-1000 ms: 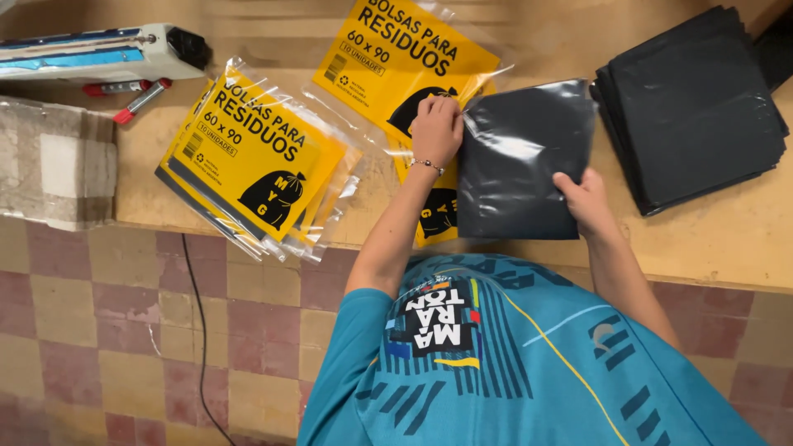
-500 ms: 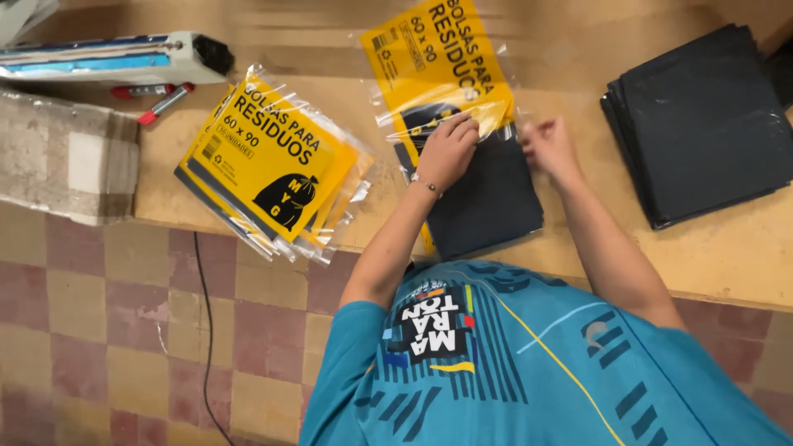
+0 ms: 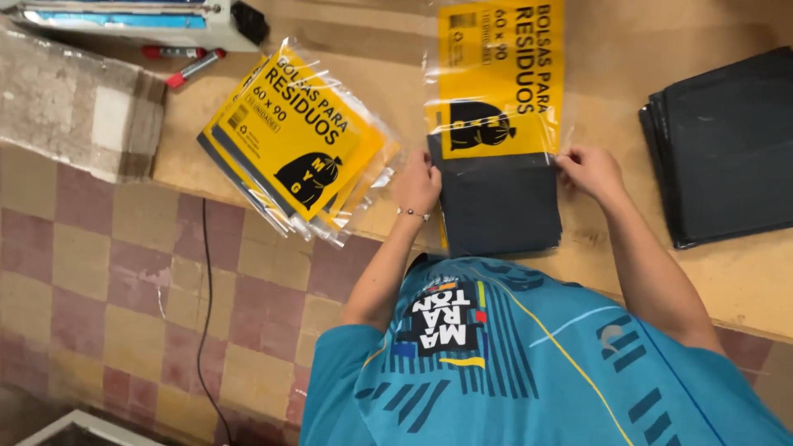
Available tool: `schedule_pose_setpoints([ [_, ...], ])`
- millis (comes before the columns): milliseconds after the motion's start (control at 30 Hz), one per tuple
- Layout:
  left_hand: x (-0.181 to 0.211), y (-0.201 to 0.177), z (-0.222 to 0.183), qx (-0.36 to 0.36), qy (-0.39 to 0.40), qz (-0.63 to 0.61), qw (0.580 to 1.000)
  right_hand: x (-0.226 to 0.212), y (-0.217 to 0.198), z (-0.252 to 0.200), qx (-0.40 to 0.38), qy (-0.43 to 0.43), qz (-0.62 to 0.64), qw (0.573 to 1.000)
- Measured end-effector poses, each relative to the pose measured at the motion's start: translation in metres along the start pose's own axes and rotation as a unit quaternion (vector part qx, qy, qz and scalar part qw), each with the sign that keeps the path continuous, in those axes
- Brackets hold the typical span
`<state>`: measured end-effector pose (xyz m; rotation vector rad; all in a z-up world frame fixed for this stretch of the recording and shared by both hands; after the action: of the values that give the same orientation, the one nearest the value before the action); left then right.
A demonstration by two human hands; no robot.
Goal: Packaging black plastic bags into yellow printed sleeves at a manual packaging station.
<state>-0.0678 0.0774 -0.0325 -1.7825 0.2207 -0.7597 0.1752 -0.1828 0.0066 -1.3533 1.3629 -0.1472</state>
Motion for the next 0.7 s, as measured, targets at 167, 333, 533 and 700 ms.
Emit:
schedule_pose_setpoints([
  [167, 0.020, -0.033, 0.005, -0.015, -0.028, -0.060, 0.998, 0.009, 0.004, -0.006, 0.017, 0.024, 0.026, 0.999],
  [333, 0.007, 0.002, 0.016, -0.033, 0.000, 0.000, 0.999, 0.018, 0.007, -0.020, 0.050, -0.025, -0.064, 0.996],
  [533, 0.000, -0.004, -0.073, -0.137, 0.134, -0.014, 0.981, 0.064, 0.022, -0.083, -0.119, 0.016, -0.137, 0.983],
  [700, 0.006, -0.049, -0.133, -0.025, 0.235, -0.069, 0.969, 0.034, 0.013, -0.143, -0.224, 0.060, 0.263, 0.937],
])
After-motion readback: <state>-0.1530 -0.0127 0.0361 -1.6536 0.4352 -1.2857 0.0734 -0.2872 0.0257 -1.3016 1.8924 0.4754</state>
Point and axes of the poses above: each hand's wrist, its own z-axis towards the middle knuckle, its own y-axis out of the palm, x = y × z, the point moved 6 cm from there along z, towards the middle knuckle, and after that the axes turned 8 degrees about x, right-handed, at the moved point
